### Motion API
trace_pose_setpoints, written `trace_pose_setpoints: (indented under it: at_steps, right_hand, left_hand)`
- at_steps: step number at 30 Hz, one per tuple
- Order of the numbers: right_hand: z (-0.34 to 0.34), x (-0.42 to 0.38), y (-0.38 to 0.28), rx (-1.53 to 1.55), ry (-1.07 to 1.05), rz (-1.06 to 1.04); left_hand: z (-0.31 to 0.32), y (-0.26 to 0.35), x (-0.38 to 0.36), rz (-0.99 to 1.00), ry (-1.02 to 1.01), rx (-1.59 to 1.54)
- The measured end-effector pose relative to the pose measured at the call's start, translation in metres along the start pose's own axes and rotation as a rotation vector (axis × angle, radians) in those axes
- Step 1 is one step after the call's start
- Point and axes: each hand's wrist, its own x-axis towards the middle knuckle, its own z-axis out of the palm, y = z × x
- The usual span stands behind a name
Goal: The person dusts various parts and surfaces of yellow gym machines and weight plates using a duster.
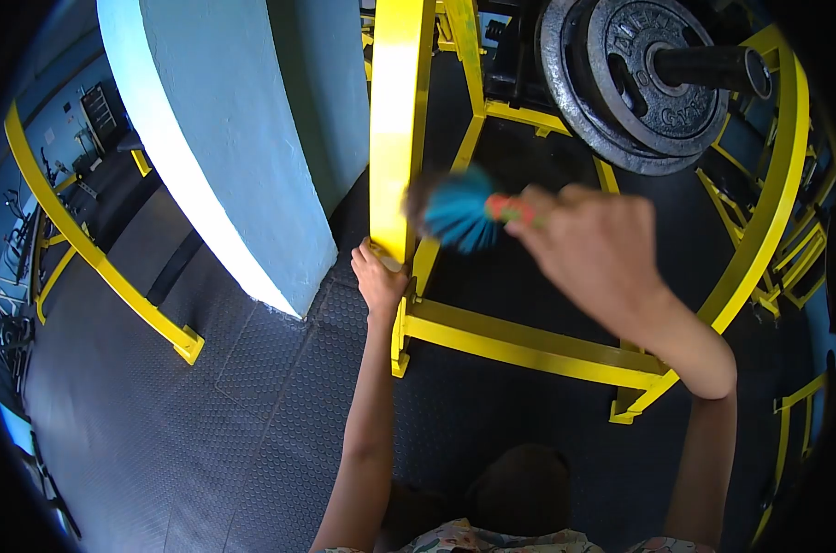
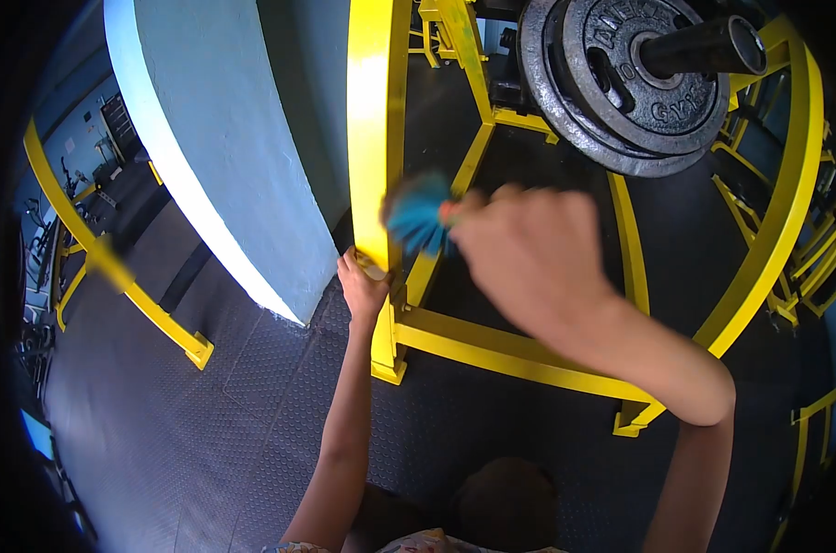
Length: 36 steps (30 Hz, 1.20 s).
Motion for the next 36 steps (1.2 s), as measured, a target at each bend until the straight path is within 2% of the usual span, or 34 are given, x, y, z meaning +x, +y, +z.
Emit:
trace_pose_setpoints:
  at_steps: [4, 6, 7, 10, 13, 14, 16, 20, 21, 22, 23, 24, 25, 26, 28, 30, 32, 34, 36]
  right_hand:
    - [-0.001, -0.009, 0.032, -0.133, 0.296, 0.173]
    - [0.02, -0.02, 0.037, -0.117, 0.335, 0.27]
    - [0.034, -0.031, 0.038, -0.004, 0.27, 0.367]
    - [0.093, -0.089, 0.023, 0.706, 0.136, 0.684]
    - [0.151, -0.179, -0.036, 1.351, -0.19, 1.032]
    - [0.14, -0.195, -0.05, 1.848, -0.515, 1.301]
    - [0.152, -0.224, -0.067, 2.241, -0.596, 1.414]
    - [0.133, -0.193, -0.073, 2.379, -0.525, 1.328]
    - [0.127, -0.178, -0.073, 2.373, -0.457, 1.237]
    - [0.125, -0.163, -0.072, 2.364, -0.392, 1.147]
    - [0.127, -0.15, -0.071, 2.366, -0.4, 1.152]
    - [0.13, -0.137, -0.071, 2.294, -0.322, 1.038]
    - [0.133, -0.132, -0.072, 2.221, -0.25, 0.924]
    - [0.142, -0.134, -0.075, 2.232, -0.259, 0.924]
    - [0.172, -0.137, -0.084, 2.223, -0.369, 0.759]
    - [0.198, -0.162, -0.1, 2.367, -0.688, 0.697]
    - [0.21, -0.193, -0.124, 2.462, -0.83, 0.816]
    - [0.212, -0.21, -0.133, 2.552, -0.95, 1.028]
    - [0.216, -0.208, -0.136, 2.55, -0.959, 1.003]
  left_hand:
    - [0.005, 0.009, 0.023, -0.064, -0.017, 0.03]
    - [0.003, 0.019, 0.046, -0.005, -0.011, -0.044]
    - [0.0, 0.025, 0.056, 0.0, -0.006, -0.062]
    - [-0.014, 0.043, 0.084, 0.039, -0.039, -0.142]
    - [-0.026, 0.067, 0.117, 0.104, -0.024, -0.104]
    - [-0.03, 0.075, 0.126, 0.11, -0.038, -0.095]
    - [-0.033, 0.088, 0.155, 0.176, -0.029, -0.063]
    - [-0.04, 0.124, 0.204, 0.308, -0.007, 0.015]
    - [-0.042, 0.128, 0.211, 0.36, -0.033, 0.051]
    - [-0.039, 0.131, 0.215, 0.355, -0.036, 0.052]
    - [-0.036, 0.132, 0.217, 0.304, -0.063, 0.078]
    - [-0.035, 0.132, 0.216, 0.253, -0.089, 0.107]
    - [-0.038, 0.134, 0.212, 0.29, -0.085, 0.057]
    - [-0.038, 0.133, 0.21, 0.286, -0.088, 0.069]
    - [-0.036, 0.132, 0.209, 0.285, -0.058, 0.044]
    - [-0.035, 0.132, 0.207, 0.283, -0.047, 0.064]
    - [-0.033, 0.132, 0.208, 0.285, -0.025, 0.029]
    - [-0.029, 0.131, 0.211, 0.251, -0.042, 0.081]
    - [-0.026, 0.128, 0.214, 0.247, -0.041, 0.089]
